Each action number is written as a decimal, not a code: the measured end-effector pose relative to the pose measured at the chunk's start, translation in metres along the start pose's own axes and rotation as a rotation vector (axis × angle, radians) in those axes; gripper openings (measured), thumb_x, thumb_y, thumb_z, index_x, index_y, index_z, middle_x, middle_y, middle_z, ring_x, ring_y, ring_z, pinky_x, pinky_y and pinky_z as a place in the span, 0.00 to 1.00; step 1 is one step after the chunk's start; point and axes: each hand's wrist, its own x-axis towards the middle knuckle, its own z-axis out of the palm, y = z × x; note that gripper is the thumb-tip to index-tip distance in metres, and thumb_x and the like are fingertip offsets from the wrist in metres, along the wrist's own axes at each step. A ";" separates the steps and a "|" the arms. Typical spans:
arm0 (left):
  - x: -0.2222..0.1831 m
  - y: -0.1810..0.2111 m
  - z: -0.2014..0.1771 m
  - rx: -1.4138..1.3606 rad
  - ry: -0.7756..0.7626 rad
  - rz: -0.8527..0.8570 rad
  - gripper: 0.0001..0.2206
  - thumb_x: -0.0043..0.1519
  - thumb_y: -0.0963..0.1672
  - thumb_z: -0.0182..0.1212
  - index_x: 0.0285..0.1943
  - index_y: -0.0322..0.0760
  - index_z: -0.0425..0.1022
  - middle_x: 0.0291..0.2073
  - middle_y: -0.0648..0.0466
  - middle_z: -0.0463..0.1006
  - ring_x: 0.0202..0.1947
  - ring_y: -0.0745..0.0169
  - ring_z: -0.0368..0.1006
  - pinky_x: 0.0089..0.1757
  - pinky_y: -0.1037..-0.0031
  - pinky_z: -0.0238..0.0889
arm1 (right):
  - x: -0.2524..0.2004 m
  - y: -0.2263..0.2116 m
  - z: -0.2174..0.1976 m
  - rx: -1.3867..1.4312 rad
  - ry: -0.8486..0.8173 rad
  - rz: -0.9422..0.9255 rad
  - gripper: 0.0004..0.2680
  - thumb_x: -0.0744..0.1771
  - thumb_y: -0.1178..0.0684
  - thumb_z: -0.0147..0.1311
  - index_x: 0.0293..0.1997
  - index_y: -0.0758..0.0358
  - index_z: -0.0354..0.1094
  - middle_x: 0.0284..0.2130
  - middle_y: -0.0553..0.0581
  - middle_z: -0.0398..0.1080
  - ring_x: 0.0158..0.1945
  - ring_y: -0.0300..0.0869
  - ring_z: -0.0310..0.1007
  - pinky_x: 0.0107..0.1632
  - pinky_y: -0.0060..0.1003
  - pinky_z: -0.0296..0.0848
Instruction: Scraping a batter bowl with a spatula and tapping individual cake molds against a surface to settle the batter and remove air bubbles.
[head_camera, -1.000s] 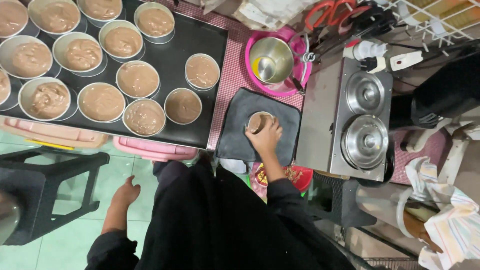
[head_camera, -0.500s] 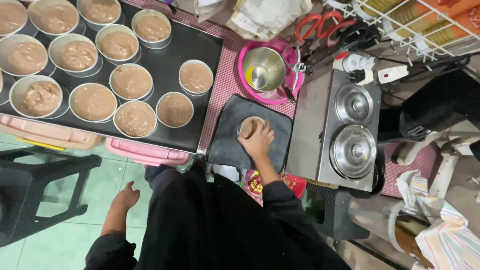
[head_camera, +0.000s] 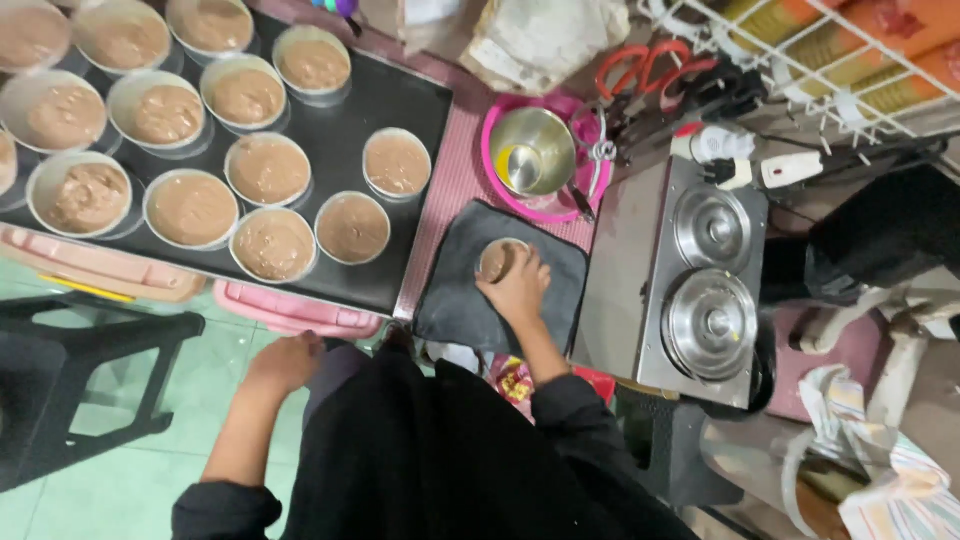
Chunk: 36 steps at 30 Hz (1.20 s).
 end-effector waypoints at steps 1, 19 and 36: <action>-0.015 0.029 -0.044 0.002 0.018 -0.005 0.21 0.62 0.49 0.47 0.59 0.41 0.77 0.49 0.36 0.83 0.56 0.37 0.77 0.53 0.50 0.71 | 0.014 -0.009 -0.004 0.012 0.012 -0.009 0.35 0.52 0.32 0.69 0.61 0.49 0.55 0.60 0.69 0.61 0.52 0.65 0.66 0.53 0.61 0.60; 0.068 0.164 0.053 0.330 0.449 0.782 0.24 0.60 0.44 0.54 0.69 0.50 0.67 0.70 0.48 0.64 0.69 0.48 0.62 0.60 0.50 0.53 | 0.012 0.032 -0.060 0.394 -0.381 0.238 0.39 0.61 0.32 0.65 0.76 0.52 0.40 0.72 0.74 0.48 0.71 0.71 0.51 0.64 0.75 0.48; 0.092 0.160 0.089 0.382 0.790 0.857 0.20 0.62 0.44 0.51 0.64 0.50 0.73 0.61 0.40 0.73 0.58 0.44 0.74 0.58 0.47 0.57 | -0.003 -0.013 -0.037 0.000 0.105 0.022 0.34 0.55 0.35 0.72 0.64 0.46 0.56 0.65 0.68 0.54 0.61 0.69 0.56 0.56 0.65 0.61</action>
